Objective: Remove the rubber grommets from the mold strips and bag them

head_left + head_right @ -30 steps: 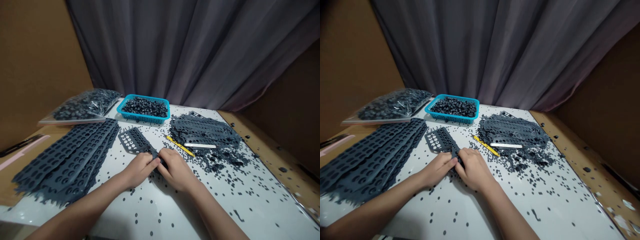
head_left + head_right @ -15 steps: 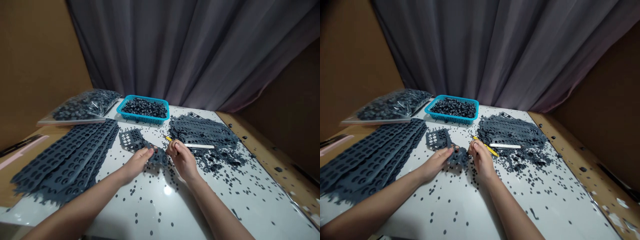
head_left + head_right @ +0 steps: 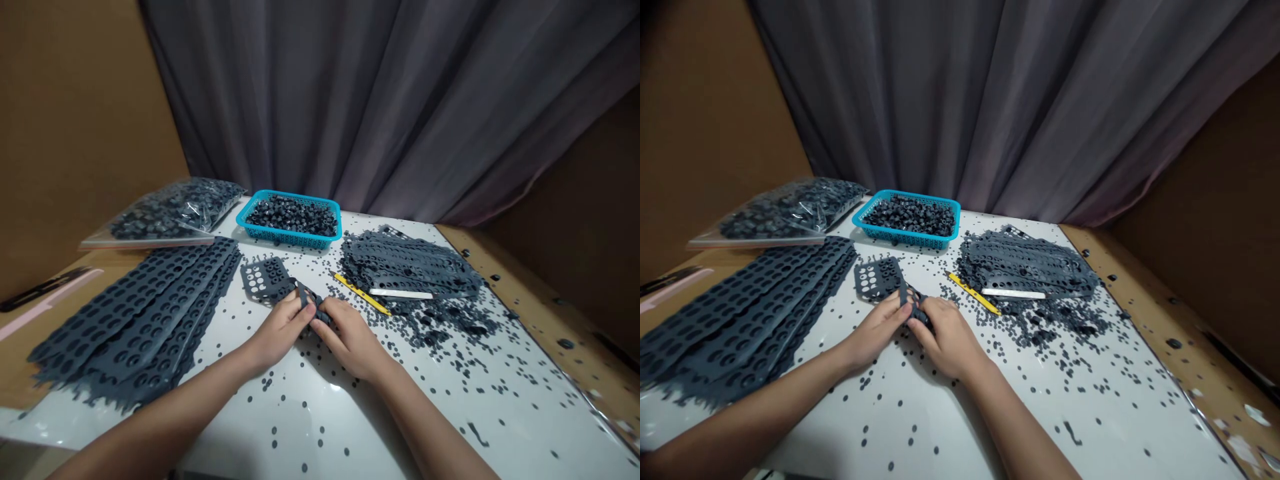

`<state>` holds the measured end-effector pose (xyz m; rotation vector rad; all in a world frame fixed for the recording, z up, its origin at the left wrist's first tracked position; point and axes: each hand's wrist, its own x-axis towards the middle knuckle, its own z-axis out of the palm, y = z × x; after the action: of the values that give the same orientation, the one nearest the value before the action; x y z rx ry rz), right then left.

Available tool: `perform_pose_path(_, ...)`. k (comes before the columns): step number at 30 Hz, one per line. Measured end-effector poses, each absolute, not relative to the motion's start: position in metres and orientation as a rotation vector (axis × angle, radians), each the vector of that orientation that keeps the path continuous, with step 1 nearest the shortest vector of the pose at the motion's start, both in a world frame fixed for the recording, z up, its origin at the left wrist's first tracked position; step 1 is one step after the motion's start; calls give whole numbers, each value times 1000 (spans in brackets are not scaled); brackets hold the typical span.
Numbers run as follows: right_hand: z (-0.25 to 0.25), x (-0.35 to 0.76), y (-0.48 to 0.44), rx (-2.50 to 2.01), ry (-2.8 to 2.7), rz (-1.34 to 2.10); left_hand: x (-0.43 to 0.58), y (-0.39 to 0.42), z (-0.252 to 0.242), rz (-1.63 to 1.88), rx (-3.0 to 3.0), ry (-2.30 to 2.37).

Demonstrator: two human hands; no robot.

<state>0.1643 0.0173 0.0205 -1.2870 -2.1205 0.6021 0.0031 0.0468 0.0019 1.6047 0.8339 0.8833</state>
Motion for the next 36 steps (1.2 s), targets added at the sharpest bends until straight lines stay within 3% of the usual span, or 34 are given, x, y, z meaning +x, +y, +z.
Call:
perform_pose_path(9,12,162,21,-971,-1430,1364,0,47,1,717,1345,726)
perform_pose_path(13,7,162,26,-856,-1155,1454,-2,48,-7,689,1230,700)
perform_pose_path(20,18,186,36,-847,-1051,1203,-2,43,0,587,1265,737)
perform_pose_path(27,26,179,16,-1150,-1917,658,1,43,5,697,1628,719)
perform_pose_path(36,28,177,16,-1113,-2172,584,-4,46,10,655,1777,636)
